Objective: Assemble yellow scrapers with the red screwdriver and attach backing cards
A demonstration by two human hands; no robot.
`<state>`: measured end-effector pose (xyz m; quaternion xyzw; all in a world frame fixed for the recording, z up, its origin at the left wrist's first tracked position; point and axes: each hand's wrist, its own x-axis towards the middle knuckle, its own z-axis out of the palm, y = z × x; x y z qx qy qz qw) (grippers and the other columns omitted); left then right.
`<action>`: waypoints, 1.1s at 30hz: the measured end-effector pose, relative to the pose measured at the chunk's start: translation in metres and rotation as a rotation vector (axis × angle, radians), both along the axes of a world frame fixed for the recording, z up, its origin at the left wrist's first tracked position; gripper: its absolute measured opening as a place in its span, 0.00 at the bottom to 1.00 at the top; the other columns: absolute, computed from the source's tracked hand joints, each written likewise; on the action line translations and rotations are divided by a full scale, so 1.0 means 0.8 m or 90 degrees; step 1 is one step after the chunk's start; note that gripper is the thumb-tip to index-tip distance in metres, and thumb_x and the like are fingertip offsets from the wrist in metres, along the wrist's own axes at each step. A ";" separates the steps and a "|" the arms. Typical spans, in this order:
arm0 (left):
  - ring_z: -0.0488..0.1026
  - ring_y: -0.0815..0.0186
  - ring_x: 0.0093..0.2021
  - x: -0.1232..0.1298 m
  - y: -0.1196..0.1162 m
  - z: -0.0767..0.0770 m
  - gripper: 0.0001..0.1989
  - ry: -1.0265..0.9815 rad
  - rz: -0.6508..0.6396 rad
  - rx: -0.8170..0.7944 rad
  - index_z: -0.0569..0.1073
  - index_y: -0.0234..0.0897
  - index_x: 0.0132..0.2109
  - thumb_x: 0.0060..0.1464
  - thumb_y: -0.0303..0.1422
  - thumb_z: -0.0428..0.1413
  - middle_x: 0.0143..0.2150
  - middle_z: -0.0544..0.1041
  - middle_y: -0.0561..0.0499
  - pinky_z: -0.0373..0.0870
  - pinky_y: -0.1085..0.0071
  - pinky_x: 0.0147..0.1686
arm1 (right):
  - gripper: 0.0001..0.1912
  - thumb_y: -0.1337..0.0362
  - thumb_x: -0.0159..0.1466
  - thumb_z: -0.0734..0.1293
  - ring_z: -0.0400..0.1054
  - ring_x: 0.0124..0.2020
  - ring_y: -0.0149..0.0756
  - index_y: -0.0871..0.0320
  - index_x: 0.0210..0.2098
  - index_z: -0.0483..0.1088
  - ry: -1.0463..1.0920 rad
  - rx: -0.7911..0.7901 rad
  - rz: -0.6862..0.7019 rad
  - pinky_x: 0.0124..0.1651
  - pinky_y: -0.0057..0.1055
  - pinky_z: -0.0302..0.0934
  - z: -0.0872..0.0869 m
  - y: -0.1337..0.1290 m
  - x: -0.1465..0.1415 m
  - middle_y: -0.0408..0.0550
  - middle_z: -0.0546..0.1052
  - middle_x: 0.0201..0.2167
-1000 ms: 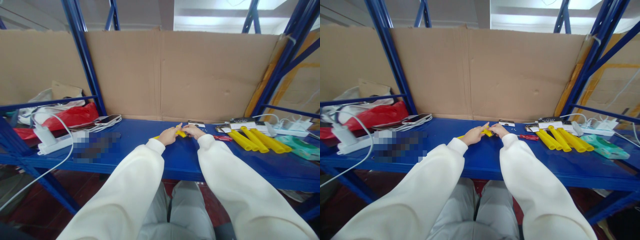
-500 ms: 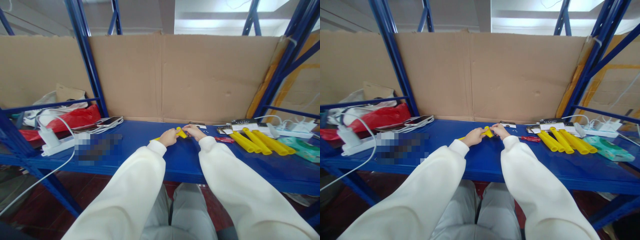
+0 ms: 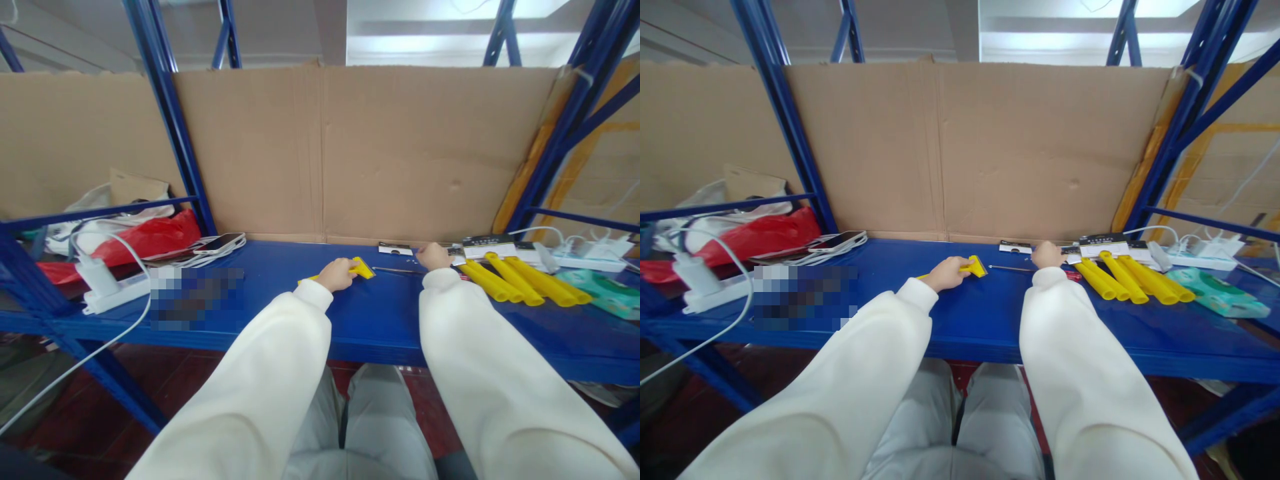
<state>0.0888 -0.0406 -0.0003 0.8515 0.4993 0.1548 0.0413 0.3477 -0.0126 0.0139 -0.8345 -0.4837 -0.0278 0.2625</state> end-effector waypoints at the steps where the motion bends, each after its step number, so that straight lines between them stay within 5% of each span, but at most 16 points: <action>1: 0.73 0.57 0.58 0.000 0.000 0.000 0.22 -0.001 0.000 -0.002 0.72 0.39 0.62 0.61 0.31 0.54 0.59 0.76 0.42 0.67 0.67 0.56 | 0.15 0.67 0.59 0.66 0.68 0.55 0.54 0.56 0.44 0.80 0.001 -0.017 0.000 0.55 0.52 0.59 -0.003 0.001 0.007 0.62 0.77 0.50; 8: 0.73 0.57 0.59 0.001 0.001 0.000 0.22 -0.007 -0.001 -0.005 0.72 0.39 0.61 0.61 0.32 0.55 0.59 0.76 0.42 0.66 0.66 0.57 | 0.13 0.66 0.58 0.67 0.66 0.55 0.55 0.52 0.40 0.81 -0.010 -0.073 0.048 0.54 0.54 0.59 -0.014 0.009 0.027 0.58 0.78 0.48; 26: 0.73 0.58 0.58 0.002 0.004 -0.003 0.21 -0.004 -0.020 0.003 0.73 0.39 0.60 0.60 0.31 0.56 0.58 0.76 0.44 0.66 0.67 0.58 | 0.20 0.66 0.65 0.61 0.59 0.61 0.55 0.48 0.51 0.78 -0.157 -0.159 0.151 0.59 0.58 0.54 -0.016 0.008 0.001 0.57 0.71 0.59; 33: 0.72 0.58 0.59 0.002 0.003 -0.003 0.21 -0.013 -0.021 0.001 0.73 0.39 0.61 0.60 0.31 0.55 0.58 0.76 0.44 0.66 0.67 0.58 | 0.17 0.66 0.65 0.61 0.58 0.61 0.54 0.51 0.48 0.79 -0.202 -0.156 0.177 0.59 0.58 0.52 -0.018 0.013 0.000 0.58 0.71 0.57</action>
